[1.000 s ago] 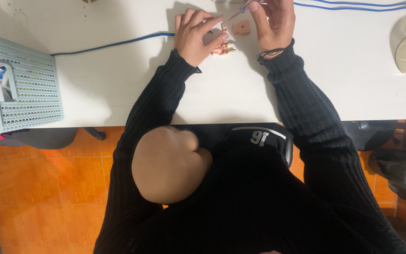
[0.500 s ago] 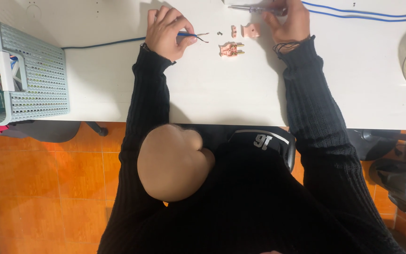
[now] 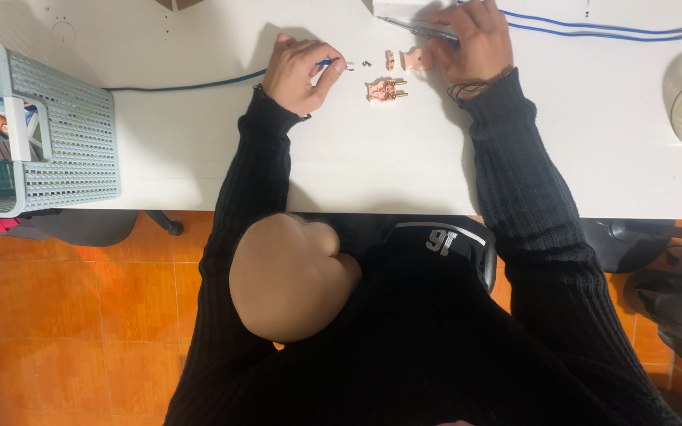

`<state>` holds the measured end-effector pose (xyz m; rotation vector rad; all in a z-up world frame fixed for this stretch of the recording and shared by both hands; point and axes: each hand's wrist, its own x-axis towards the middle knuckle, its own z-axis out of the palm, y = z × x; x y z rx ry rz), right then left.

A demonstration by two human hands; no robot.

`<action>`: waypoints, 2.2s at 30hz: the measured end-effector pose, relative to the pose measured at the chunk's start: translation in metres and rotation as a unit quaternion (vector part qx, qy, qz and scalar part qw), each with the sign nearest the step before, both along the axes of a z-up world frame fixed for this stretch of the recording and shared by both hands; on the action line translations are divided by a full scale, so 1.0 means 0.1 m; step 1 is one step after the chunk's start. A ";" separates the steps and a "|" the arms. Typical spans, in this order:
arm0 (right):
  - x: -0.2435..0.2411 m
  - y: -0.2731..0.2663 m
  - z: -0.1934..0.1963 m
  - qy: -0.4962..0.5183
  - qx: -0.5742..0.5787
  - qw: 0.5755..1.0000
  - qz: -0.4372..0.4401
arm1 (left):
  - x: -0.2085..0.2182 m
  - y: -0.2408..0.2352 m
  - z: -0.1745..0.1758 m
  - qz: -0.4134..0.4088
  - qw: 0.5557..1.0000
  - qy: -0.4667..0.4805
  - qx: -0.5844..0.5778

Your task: Disassembling an electrical plug, connecting wires to the internal terminals, and reassembling the unit.

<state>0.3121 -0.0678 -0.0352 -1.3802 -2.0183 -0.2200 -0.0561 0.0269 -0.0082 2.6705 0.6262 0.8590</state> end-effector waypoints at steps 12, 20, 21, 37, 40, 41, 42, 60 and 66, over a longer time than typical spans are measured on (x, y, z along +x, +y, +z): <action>-0.16 -0.05 -0.15 -0.028 -0.085 0.987 0.136 | 0.37 -0.27 -0.13 -0.008 0.988 0.083 -0.131; -0.15 -0.03 -0.23 -0.020 -0.098 0.984 0.146 | 0.44 -0.31 -0.24 -0.007 0.985 0.108 -0.132; -0.15 -0.03 -0.26 -0.021 -0.101 0.985 0.140 | 0.44 -0.31 -0.25 -0.012 0.987 0.105 -0.120; -0.26 -0.11 -0.10 -0.044 -0.082 0.990 0.105 | 0.45 -0.40 -0.08 -0.009 0.988 0.065 -0.137; -0.23 -0.09 -0.16 -0.048 -0.084 0.988 0.119 | 0.45 -0.39 -0.09 -0.008 0.991 0.055 -0.124; -0.22 -0.09 -0.18 -0.047 -0.090 0.987 0.121 | 0.45 -0.39 -0.09 -0.008 0.990 0.056 -0.129; -0.22 -0.08 -0.21 -0.045 -0.095 0.987 0.123 | 0.45 -0.39 -0.09 -0.007 0.989 0.056 -0.134; -0.37 -0.07 0.02 0.022 -0.048 0.982 0.184 | 0.45 -0.12 -0.64 0.026 0.999 -0.035 0.017; -0.42 -0.07 -0.03 0.021 -0.039 0.981 0.189 | 0.48 -0.21 -0.39 0.000 0.999 -0.045 -0.010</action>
